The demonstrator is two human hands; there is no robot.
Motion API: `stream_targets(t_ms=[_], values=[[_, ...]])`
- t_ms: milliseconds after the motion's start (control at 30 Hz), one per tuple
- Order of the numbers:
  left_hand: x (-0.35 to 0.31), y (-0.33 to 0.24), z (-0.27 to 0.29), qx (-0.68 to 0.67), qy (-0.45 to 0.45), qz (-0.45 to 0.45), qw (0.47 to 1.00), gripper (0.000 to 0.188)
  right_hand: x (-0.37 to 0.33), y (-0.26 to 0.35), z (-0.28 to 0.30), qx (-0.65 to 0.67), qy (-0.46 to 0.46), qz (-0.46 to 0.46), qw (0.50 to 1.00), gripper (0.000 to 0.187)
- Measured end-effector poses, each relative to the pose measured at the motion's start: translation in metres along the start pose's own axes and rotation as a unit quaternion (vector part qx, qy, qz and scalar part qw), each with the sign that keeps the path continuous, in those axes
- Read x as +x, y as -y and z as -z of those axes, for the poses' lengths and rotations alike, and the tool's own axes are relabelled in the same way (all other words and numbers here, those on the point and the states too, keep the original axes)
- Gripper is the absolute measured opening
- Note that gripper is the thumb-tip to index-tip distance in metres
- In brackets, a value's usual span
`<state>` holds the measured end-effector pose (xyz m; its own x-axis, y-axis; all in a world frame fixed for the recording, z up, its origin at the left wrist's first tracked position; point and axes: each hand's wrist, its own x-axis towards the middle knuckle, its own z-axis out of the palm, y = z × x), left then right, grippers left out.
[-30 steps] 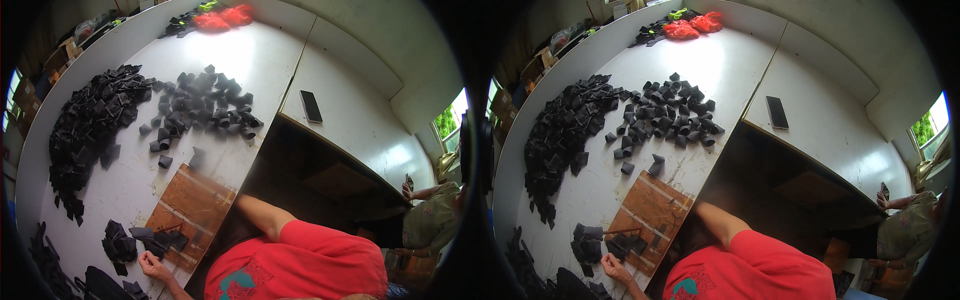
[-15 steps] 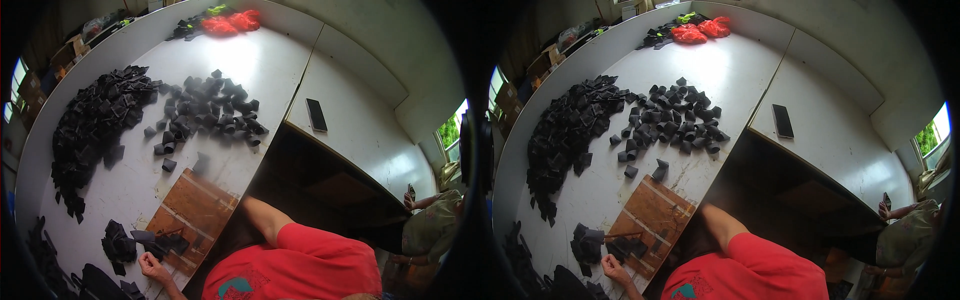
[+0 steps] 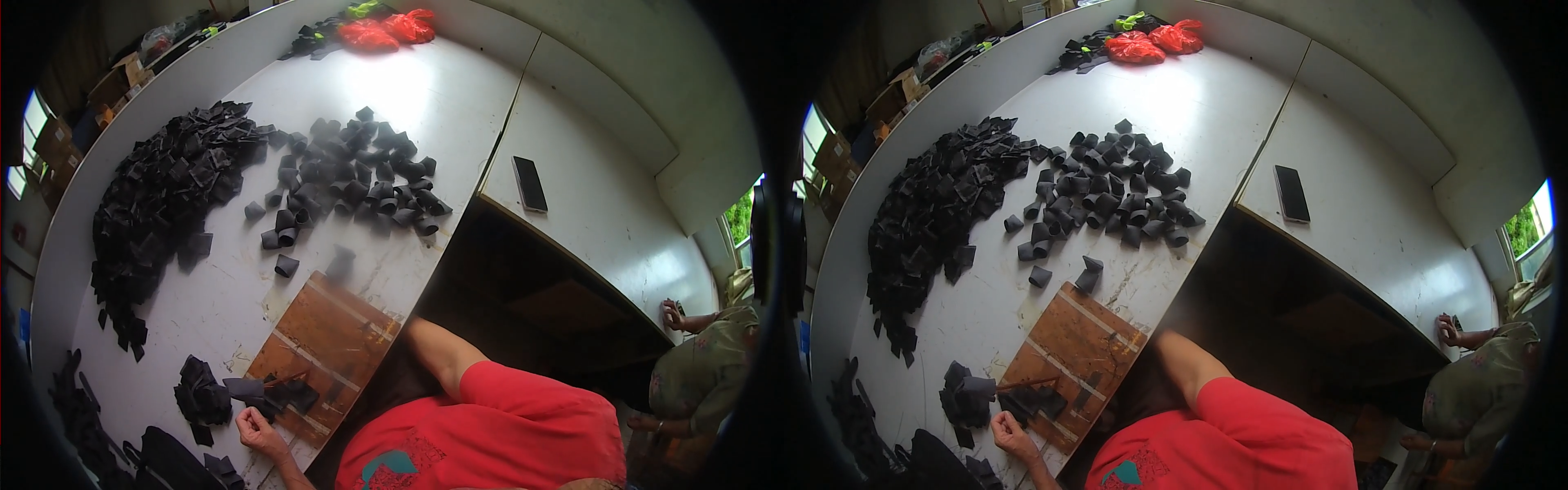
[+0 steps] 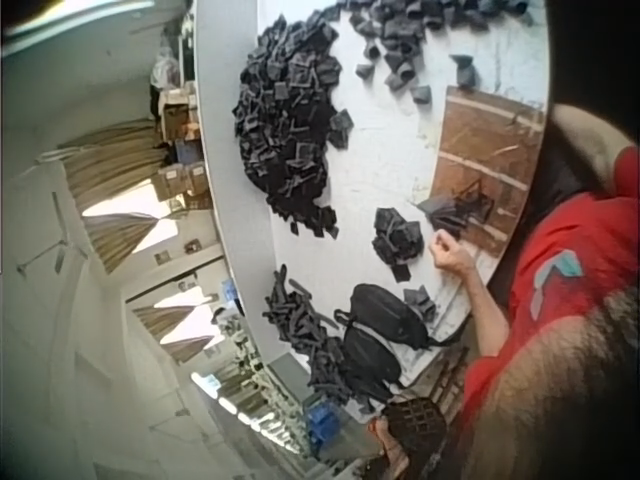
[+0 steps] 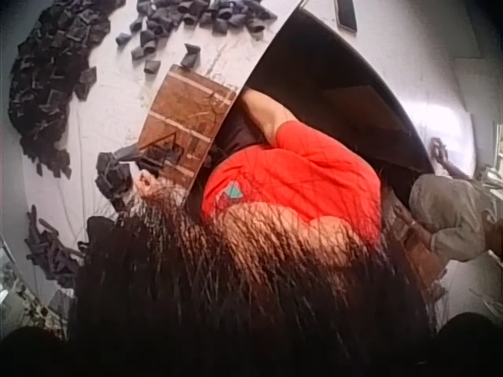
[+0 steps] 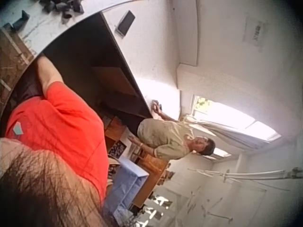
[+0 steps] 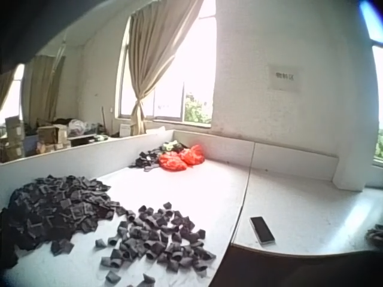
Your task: Folding and gluing small black fabric components on a wooden board at a workshop table.
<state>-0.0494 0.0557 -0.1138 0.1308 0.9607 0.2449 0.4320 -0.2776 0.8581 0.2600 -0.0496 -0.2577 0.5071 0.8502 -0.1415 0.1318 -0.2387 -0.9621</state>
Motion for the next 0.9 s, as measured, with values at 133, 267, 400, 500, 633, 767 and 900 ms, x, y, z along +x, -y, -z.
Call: stream_targets(t_ms=[133, 267, 400, 500, 633, 767, 900], values=[[0.001, 0.0, 0.001, 0.022, 0.012, 0.001, 1.0, 0.01, 0.004, 0.0, 0.002, 0.011, -0.007, -0.007, 1.0, 0.051], [0.001, 0.001, 0.001, 0.005, 0.012, 0.004, 1.0, 0.009, 0.001, -0.003, 0.001, 0.019, -0.013, -0.012, 1.0, 0.051], [0.001, 0.001, 0.002, 0.032, 0.008, -0.015, 0.999, 0.008, 0.002, -0.004, -0.001, 0.028, -0.021, -0.018, 0.999, 0.051], [0.001, -0.004, 0.001, 0.039, 0.011, -0.012, 0.999, 0.008, -0.003, -0.007, -0.002, 0.033, -0.025, -0.02, 0.999, 0.051], [0.0, 0.001, 0.002, 0.025, 0.011, -0.018, 0.999, 0.008, -0.006, -0.007, -0.005, 0.035, -0.033, -0.023, 0.999, 0.051], [0.001, -0.004, 0.0, 0.041, 0.013, -0.017, 0.999, 0.009, -0.016, -0.013, -0.008, 0.036, -0.039, -0.025, 0.998, 0.051], [0.001, 0.002, 0.001, 0.033, 0.001, -0.047, 0.998, 0.009, -0.051, -0.026, -0.002, 0.04, -0.042, -0.03, 0.998, 0.051]])
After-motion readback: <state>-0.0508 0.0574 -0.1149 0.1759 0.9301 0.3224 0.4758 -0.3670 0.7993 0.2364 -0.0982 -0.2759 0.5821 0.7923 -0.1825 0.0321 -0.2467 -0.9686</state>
